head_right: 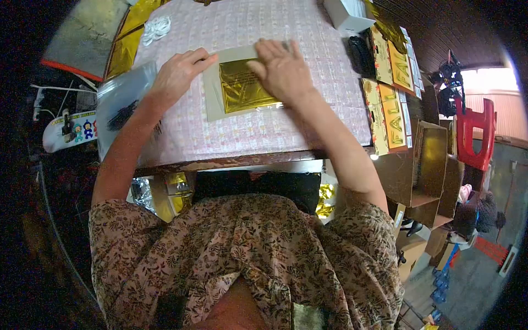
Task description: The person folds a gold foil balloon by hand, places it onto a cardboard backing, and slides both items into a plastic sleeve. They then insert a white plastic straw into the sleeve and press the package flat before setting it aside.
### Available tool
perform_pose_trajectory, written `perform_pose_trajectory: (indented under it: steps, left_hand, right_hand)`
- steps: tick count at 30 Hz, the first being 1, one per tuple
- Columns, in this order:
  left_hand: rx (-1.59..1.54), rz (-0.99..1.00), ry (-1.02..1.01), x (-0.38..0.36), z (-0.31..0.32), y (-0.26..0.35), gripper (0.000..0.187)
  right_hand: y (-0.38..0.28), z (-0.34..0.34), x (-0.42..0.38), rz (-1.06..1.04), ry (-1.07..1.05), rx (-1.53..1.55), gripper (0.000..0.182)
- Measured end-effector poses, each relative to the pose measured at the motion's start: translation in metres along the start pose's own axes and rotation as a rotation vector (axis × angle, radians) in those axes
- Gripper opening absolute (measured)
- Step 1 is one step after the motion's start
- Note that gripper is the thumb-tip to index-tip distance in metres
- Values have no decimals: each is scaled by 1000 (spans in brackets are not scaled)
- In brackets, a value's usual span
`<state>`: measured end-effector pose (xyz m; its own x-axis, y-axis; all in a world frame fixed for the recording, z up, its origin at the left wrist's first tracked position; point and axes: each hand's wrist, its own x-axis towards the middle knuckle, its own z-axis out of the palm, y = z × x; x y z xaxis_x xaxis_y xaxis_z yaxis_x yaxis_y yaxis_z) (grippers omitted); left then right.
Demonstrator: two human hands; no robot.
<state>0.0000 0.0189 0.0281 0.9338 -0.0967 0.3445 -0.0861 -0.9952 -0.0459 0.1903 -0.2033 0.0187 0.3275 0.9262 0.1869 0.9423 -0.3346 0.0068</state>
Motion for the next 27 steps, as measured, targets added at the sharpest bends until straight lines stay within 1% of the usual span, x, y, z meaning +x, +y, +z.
perform_pose_trajectory:
  steps: [3, 7, 8, 9, 10, 12, 13, 14, 16, 17, 19, 20, 22, 23, 25, 26, 27]
  left_hand:
    - [-55, -23, -3, 0, 1, -1, 51]
    - [-133, -25, 49, -4, 1, 0, 50]
    - [-188, -72, 25, -3, 0, 0, 43]
    - [-240, -120, 3, 0, -1, -1, 36]
    - [-233, -127, 0, 7, -2, -2, 36]
    - [-137, -265, -133, 33, -5, -6, 25]
    - [-168, -292, -185, 51, -5, -7, 23]
    - [-197, -318, -231, 74, -2, -9, 27]
    - [-245, -352, -144, 109, 44, -9, 39]
    - [-244, -355, -137, 119, 34, 2, 39]
    - [-283, -430, -365, 130, 13, 17, 47]
    - [-279, -432, -363, 131, 6, 15, 47]
    - [-564, -341, -504, 129, -3, 12, 45]
    - [-558, -348, -500, 127, -8, 13, 45]
    - [-855, -384, -316, 120, -18, 18, 43]
    - [-952, -414, -388, 120, -30, 20, 37]
    - [-948, -428, -381, 111, -43, 21, 37]
  right_hand:
    - [29, 3, -14, -6, 25, 11, 59]
    - [38, 8, -20, 23, 64, -39, 55]
    - [34, 9, -23, 18, 64, -32, 55]
    - [31, 8, -25, 62, 70, -29, 55]
    - [29, 8, -26, 105, 75, -25, 55]
    - [30, 17, -21, 92, 123, 6, 55]
    - [29, 23, -23, 96, 160, 31, 55]
    - [29, 25, -25, 92, 163, 34, 55]
    - [34, 24, -24, 86, 167, 162, 52]
    - [38, 23, -23, 80, 169, 157, 52]
    - [42, 20, -23, 106, 186, 272, 44]
    - [42, 20, -19, 103, 189, 274, 44]
    - [38, 16, -15, 504, 319, 1466, 37]
    - [21, -3, -11, 510, 501, 1757, 36]
    - [36, -23, -11, 459, 179, 1500, 36]
    - [36, -29, -10, 445, 116, 1585, 35]
    - [34, -35, -9, 430, 45, 1670, 34]
